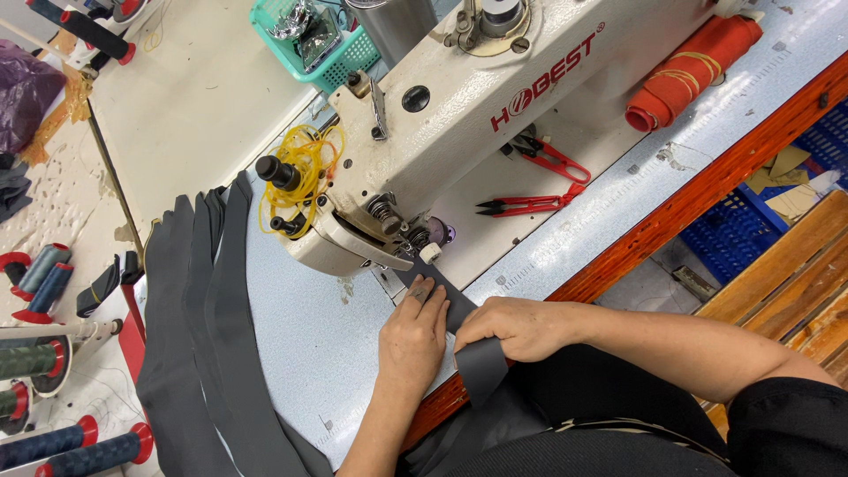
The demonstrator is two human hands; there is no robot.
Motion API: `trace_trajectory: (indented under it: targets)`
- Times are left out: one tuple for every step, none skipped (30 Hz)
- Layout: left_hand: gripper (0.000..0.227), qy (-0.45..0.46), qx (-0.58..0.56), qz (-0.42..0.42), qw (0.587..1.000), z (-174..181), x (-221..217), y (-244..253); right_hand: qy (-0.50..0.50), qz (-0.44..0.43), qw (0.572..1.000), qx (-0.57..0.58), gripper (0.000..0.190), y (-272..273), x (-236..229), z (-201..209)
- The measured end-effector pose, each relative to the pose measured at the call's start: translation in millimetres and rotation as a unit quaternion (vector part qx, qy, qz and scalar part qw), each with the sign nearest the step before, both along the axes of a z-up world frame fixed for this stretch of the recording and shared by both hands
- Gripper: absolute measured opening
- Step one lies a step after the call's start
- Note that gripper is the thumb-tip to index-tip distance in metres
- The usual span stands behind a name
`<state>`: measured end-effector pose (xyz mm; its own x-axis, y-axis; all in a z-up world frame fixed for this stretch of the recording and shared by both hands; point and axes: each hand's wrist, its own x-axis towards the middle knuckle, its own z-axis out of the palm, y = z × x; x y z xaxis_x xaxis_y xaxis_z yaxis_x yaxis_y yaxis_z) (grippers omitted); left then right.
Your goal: The person repeatedly picks up long dark fabric strips, folds them lengthwise, and sews them on a Hobest industrial sewing machine. After each strip is stitched, the person cuts the thread and places the finished piece aside, then repeats the process with the next strip.
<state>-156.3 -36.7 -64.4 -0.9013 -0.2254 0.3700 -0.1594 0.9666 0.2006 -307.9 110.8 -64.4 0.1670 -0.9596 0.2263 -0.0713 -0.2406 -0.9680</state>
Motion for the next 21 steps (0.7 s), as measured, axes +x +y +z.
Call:
trace_trajectory:
  targets:
    - [0.017, 0.000, 0.000, 0.000, 1.000, 1.8, -1.2, -1.3, 0.000, 0.000, 1.000, 0.000, 0.017, -2.5, 0.2, -5.4]
    - [0.017, -0.001, 0.005, -0.002, 1.000, 3.6, -2.2, -2.8, 0.002, -0.006, 1.000, 0.009, 0.022, -5.2, 0.5, -10.9]
    - [0.017, -0.002, 0.009, -0.004, 1.000, 5.5, -3.2, -4.4, 0.004, -0.011, 1.000, 0.018, 0.028, -7.9, 0.9, -16.4]
    - [0.017, -0.003, 0.009, -0.005, 1.000, 5.8, -4.4, -6.2, 0.004, -0.011, 1.000, 0.018, 0.028, -10.7, 0.5, -16.5]
    - [0.017, 0.001, 0.009, -0.004, 1.000, 6.1, -5.6, -8.2, 0.006, -0.015, 1.000, 0.023, 0.028, -13.6, 0.1, -16.7]
    - [0.017, 0.005, 0.009, -0.004, 1.000, 6.5, -6.7, -10.1, 0.009, -0.019, 0.999, 0.029, 0.029, -16.6, -0.2, -16.9]
    - [0.017, 0.005, 0.008, -0.004, 1.000, 4.0, -6.9, -12.4, 0.009, -0.019, 0.999, 0.028, 0.029, -19.0, -1.0, -21.0]
    - [0.017, 0.010, 0.007, 0.000, 1.000, 1.6, -7.3, -14.9, 0.008, -0.023, 0.999, 0.033, 0.032, -21.5, -1.9, -25.1]
    - [0.017, 0.016, 0.006, 0.003, 1.000, -0.8, -7.7, -17.3, 0.008, -0.026, 0.999, 0.038, 0.035, -24.0, -2.8, -29.2]
    - [0.017, 0.015, 0.006, 0.003, 1.000, -0.7, -8.5, -19.8, 0.007, -0.027, 0.999, 0.039, 0.035, -25.1, -3.7, -21.4]
    - [0.017, 0.008, -0.001, 0.010, 1.000, -0.6, -9.3, -22.4, 0.017, -0.031, 0.998, 0.043, 0.035, -26.2, -4.5, -13.6]
    - [0.018, 0.001, -0.007, 0.016, 1.000, -0.6, -10.3, -24.8, 0.026, -0.036, 0.998, 0.048, 0.035, -27.1, -5.6, -5.8]
    - [0.018, 0.001, -0.007, 0.016, 1.000, -6.0, -9.2, -28.8, 0.026, -0.036, 0.998, 0.048, 0.035, -25.9, -4.2, -5.2]
    - [0.017, 0.000, -0.016, 0.021, 1.000, -11.3, -8.3, -32.8, 0.056, -0.057, 0.997, 0.010, 0.037, -24.7, -3.1, -4.4]
    - [0.017, 0.000, -0.024, 0.026, 0.999, -16.6, -7.2, -37.0, 0.086, -0.078, 0.993, -0.029, 0.038, -23.7, -1.8, -3.6]
    - [0.017, 0.000, -0.024, 0.027, 0.999, -14.1, -7.4, -37.8, 0.086, -0.078, 0.993, -0.029, 0.038, -17.1, 1.1, 10.2]
    - [0.018, -0.009, -0.027, 0.023, 0.999, -11.7, -7.5, -38.7, 0.146, -0.113, 0.981, -0.062, 0.050, -10.7, 4.1, 23.9]
    - [0.019, -0.018, -0.031, 0.019, 0.999, -9.5, -7.3, -39.9, 0.204, -0.148, 0.963, -0.094, 0.061, -4.5, 7.3, 37.4]
    - [0.019, -0.018, -0.030, 0.020, 0.999, 1.8, -7.4, -31.2, 0.204, -0.148, 0.963, -0.094, 0.061, 2.7, 11.3, 17.4]
    - [0.018, -0.036, -0.015, 0.009, 0.999, 13.0, -8.0, -22.6, 0.289, -0.210, 0.924, -0.139, 0.047, 9.8, 14.7, -2.7]
    - [0.018, -0.055, 0.000, -0.002, 0.999, 24.1, -8.8, -14.2, 0.370, -0.268, 0.871, -0.183, 0.033, 16.8, 18.1, -22.7]
